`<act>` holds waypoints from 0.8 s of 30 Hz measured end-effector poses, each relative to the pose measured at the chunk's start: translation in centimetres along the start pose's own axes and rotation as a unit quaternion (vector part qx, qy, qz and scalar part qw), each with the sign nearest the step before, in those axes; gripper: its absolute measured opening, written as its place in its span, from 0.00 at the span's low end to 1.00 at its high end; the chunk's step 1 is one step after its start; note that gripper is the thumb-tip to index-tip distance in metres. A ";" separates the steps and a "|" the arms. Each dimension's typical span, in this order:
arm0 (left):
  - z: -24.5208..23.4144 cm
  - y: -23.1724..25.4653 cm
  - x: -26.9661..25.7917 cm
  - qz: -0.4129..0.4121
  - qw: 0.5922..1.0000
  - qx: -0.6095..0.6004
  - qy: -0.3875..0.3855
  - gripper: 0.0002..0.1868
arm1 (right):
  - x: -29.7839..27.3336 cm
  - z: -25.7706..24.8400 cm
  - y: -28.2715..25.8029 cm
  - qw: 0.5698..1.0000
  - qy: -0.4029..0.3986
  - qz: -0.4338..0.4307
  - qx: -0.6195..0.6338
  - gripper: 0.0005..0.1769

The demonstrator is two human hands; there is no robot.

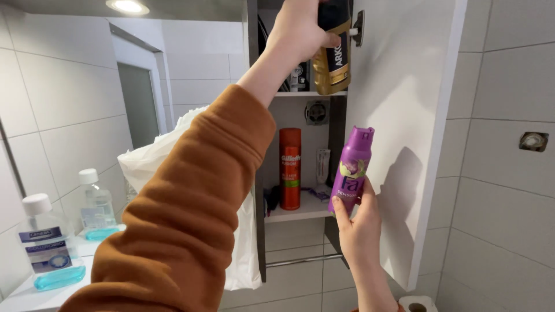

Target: The person organizes bathroom items by placing a purple spray can and a box into cabinets, installs a blue toilet cleaning tablet, and wipes the sink and faucet with a sponge. The person also moves cleaning supplies and toilet paper rolls to different locations.

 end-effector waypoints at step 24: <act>20.0 -13.3 -4.7 -0.120 0.913 0.200 -0.335 0.39 | -4.5 -1.1 1.8 0.999 -0.009 0.035 -0.008 0.42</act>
Point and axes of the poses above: each hand's wrist, its own x-axis towards the middle knuckle, its own z-axis out of the palm, y = z × x, the point moved 5 cm from there along x, towards the middle knuckle, and after that the axes turned 11 degrees about -y, right-handed, at the moved point
